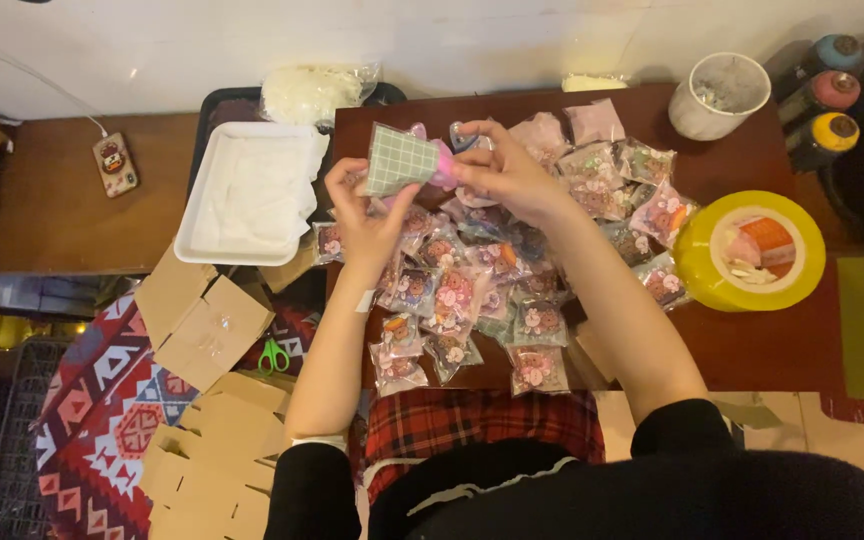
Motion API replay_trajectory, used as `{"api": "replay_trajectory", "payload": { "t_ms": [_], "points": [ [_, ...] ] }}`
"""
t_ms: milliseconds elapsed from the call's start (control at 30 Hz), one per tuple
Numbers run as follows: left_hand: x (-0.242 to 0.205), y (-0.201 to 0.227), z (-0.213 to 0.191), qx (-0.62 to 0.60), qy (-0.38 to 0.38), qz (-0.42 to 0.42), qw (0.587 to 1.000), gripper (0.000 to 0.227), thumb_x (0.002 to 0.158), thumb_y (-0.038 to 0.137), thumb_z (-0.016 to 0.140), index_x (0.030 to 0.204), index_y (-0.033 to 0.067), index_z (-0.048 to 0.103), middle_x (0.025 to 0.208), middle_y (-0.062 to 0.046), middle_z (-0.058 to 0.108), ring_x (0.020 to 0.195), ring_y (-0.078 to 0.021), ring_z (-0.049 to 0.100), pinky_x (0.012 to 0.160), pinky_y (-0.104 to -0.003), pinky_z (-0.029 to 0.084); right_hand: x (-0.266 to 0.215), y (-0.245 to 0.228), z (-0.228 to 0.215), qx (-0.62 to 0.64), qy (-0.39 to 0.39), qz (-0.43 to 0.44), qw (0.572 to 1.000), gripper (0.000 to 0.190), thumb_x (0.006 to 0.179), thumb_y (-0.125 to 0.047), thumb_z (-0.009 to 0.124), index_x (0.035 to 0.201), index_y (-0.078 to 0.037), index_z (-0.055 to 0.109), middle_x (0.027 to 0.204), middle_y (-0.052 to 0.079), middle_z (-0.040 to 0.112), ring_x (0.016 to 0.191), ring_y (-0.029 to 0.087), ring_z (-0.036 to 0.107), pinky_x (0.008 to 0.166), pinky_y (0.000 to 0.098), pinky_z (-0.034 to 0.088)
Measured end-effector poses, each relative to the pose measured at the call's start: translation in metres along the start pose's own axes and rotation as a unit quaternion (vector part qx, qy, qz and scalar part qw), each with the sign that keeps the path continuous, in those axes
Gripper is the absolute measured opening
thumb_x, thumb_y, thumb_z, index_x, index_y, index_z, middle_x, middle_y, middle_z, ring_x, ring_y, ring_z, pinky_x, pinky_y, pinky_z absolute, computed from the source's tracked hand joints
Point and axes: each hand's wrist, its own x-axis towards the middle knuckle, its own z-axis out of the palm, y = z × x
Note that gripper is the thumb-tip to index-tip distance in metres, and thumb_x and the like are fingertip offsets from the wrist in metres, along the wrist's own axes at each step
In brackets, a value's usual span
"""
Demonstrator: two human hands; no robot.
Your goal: The person packs small items into small plastic bags and places the bags onto a table.
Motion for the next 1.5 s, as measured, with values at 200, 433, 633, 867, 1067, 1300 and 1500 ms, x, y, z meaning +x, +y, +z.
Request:
{"api": "replay_trajectory", "payload": {
  "t_ms": [200, 433, 633, 867, 1067, 1300, 1500],
  "points": [
    [0.001, 0.003, 0.006, 0.056, -0.02, 0.101, 0.993, 0.071, 0.09, -0.001, 0.086, 0.137, 0.0024, 0.034, 0.132, -0.012, 0.047, 0.121, -0.0224, 0.063, 0.104, -0.034, 0.055, -0.008, -0.027, 0.009, -0.052, 0.002, 0.017, 0.998, 0.066, 0.091, -0.007, 0.077, 0.146, -0.001, 0.041, 0.115, 0.015, 0.073, 0.095, 0.014, 0.069, 0.076, 0.027, 0.055],
    [-0.001, 0.005, 0.008, 0.041, -0.068, 0.103, 0.991, 0.07, 0.088, 0.0, 0.086, 0.131, 0.004, 0.031, 0.128, -0.013, 0.051, 0.122, -0.0221, 0.062, 0.106, -0.034, 0.051, -0.007, -0.018, 0.013, -0.015, -0.006, 0.007, 1.0, 0.066, 0.089, -0.004, 0.076, 0.146, -0.003, 0.042, 0.113, 0.012, 0.071, 0.096, 0.015, 0.071, 0.083, 0.0284, 0.058],
    [0.003, 0.025, 0.01, 0.191, -0.062, 0.102, 0.974, 0.069, 0.091, -0.002, 0.087, 0.131, 0.0071, 0.031, 0.117, -0.013, 0.072, 0.11, -0.0204, 0.065, 0.104, -0.035, 0.048, 0.0, -0.005, 0.018, 0.022, 0.047, -0.039, 0.998, 0.052, 0.094, -0.007, 0.075, 0.139, -0.005, 0.049, 0.115, 0.011, 0.068, 0.104, 0.017, 0.069, 0.092, 0.032, 0.059],
    [0.005, 0.022, 0.015, 0.004, -0.088, 0.031, 0.996, 0.092, 0.092, -0.005, 0.079, 0.157, 0.0082, 0.016, 0.127, -0.015, 0.069, 0.122, -0.0214, 0.067, 0.108, -0.035, 0.052, -0.004, -0.013, 0.032, -0.014, 0.044, -0.054, 0.997, 0.031, 0.109, -0.023, 0.057, 0.136, -0.008, 0.05, 0.114, 0.014, 0.071, 0.109, 0.021, 0.071, 0.1, 0.0359, 0.058],
    [0.006, -0.003, 0.007, -0.096, -0.069, -0.025, 0.993, 0.06, 0.09, -0.009, 0.081, 0.136, 0.006, 0.045, 0.123, -0.009, 0.068, 0.115, -0.0172, 0.067, 0.101, -0.032, 0.056, -0.011, -0.018, 0.049, -0.137, 0.092, -0.202, 0.965, 0.037, 0.105, -0.012, 0.065, 0.137, -0.01, 0.045, 0.115, 0.01, 0.066, 0.113, 0.021, 0.068, 0.103, 0.0364, 0.059],
    [0.008, -0.008, 0.006, -0.211, -0.043, -0.069, 0.974, 0.038, 0.089, -0.011, 0.078, 0.112, 0.0073, 0.053, 0.114, -0.005, 0.067, 0.105, -0.0143, 0.068, 0.093, -0.03, 0.059, -0.006, 0.001, 0.052, -0.16, 0.075, -0.214, 0.961, 0.047, 0.093, 0.001, 0.079, 0.126, -0.01, 0.049, 0.11, 0.004, 0.065, 0.103, 0.013, 0.067, 0.093, 0.029, 0.059],
    [0.009, 0.013, 0.015, -0.199, -0.058, -0.051, 0.977, 0.04, 0.088, -0.01, 0.075, 0.111, 0.009, 0.05, 0.117, -0.004, 0.065, 0.118, -0.0134, 0.062, 0.101, -0.029, 0.055, 0.001, 0.02, 0.034, -0.084, 0.103, -0.169, 0.977, 0.02, 0.101, 0.003, 0.074, 0.116, -0.005, 0.063, 0.111, 0.003, 0.069, 0.105, 0.011, 0.067, 0.096, 0.0276, 0.056]
  ]
}}
